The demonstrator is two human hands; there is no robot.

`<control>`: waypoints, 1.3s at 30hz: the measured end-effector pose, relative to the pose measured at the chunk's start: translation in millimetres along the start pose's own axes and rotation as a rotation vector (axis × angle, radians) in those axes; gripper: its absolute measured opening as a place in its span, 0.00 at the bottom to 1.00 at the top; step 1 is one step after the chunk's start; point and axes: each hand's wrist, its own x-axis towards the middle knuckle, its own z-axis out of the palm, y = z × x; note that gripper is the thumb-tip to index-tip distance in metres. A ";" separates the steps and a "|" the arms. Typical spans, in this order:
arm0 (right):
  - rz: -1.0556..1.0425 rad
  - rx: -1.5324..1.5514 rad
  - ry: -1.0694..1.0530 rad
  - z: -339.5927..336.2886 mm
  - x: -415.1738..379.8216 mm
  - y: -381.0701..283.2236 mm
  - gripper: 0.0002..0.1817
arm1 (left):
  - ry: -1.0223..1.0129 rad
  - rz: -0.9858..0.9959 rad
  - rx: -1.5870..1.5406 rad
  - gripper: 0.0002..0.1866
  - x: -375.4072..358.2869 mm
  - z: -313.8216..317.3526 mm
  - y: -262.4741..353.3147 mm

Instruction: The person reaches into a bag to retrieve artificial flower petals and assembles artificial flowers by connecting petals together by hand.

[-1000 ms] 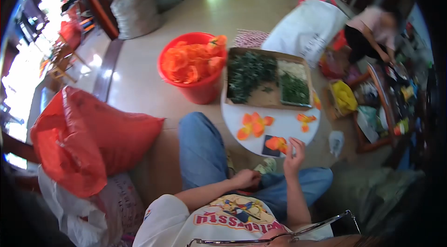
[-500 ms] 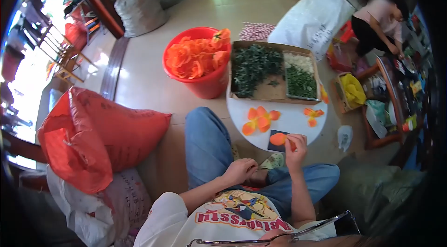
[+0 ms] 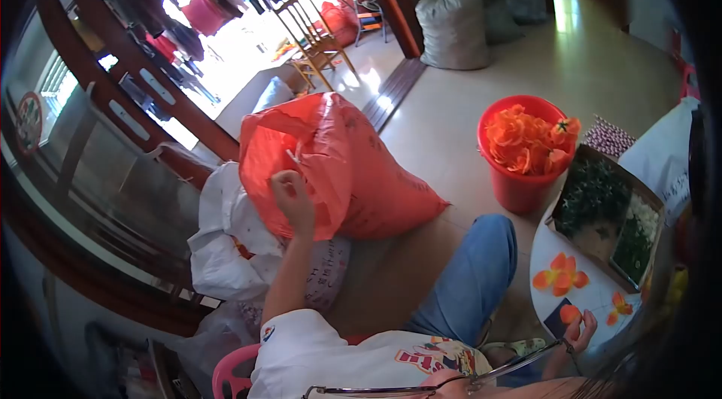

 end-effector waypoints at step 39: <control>-0.247 -0.015 -0.008 16.9 35.6 16.7 0.09 | -0.719 -0.071 1.023 0.12 50.6 -12.0 -315.7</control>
